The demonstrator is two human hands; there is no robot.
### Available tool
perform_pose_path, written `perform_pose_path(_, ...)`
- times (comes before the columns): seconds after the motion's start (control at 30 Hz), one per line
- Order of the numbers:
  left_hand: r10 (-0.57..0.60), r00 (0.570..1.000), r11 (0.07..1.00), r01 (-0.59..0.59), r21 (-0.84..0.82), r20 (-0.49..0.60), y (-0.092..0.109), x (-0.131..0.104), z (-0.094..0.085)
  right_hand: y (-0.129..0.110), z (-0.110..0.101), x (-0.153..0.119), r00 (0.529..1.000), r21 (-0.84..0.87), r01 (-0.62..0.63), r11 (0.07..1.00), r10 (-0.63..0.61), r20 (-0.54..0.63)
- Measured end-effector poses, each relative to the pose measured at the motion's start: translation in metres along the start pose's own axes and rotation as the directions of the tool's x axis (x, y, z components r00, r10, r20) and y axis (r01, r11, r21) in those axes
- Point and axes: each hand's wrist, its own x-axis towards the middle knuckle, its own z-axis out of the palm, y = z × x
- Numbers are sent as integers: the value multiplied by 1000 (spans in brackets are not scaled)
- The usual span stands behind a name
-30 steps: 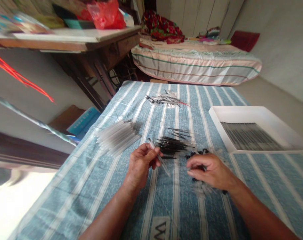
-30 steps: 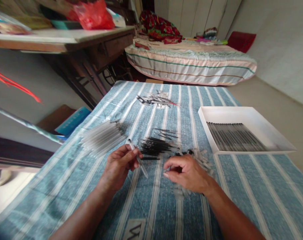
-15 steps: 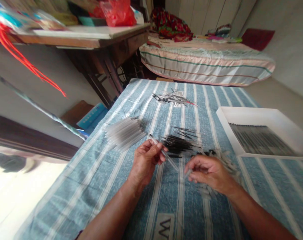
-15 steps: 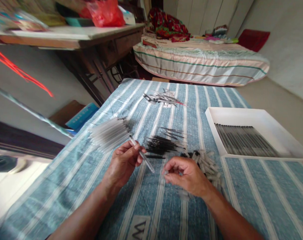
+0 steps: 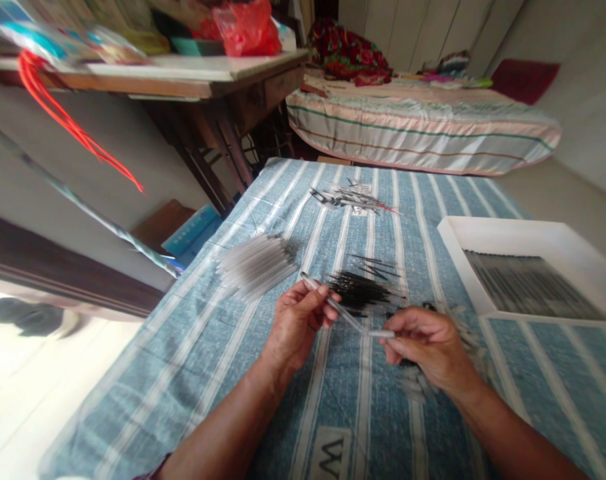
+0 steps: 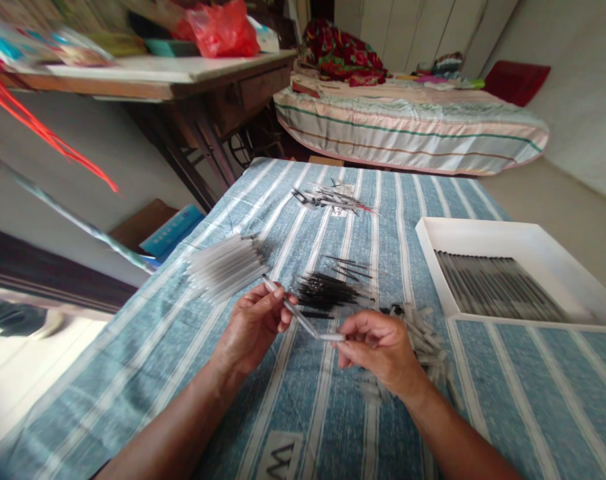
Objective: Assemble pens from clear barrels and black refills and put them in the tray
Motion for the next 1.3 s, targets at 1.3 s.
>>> perform_pose_path(1.3, -25, 1000, 1000, 25, -8, 2, -11, 3, 0, -6, 23, 2, 821, -787, 412, 460, -562, 102)
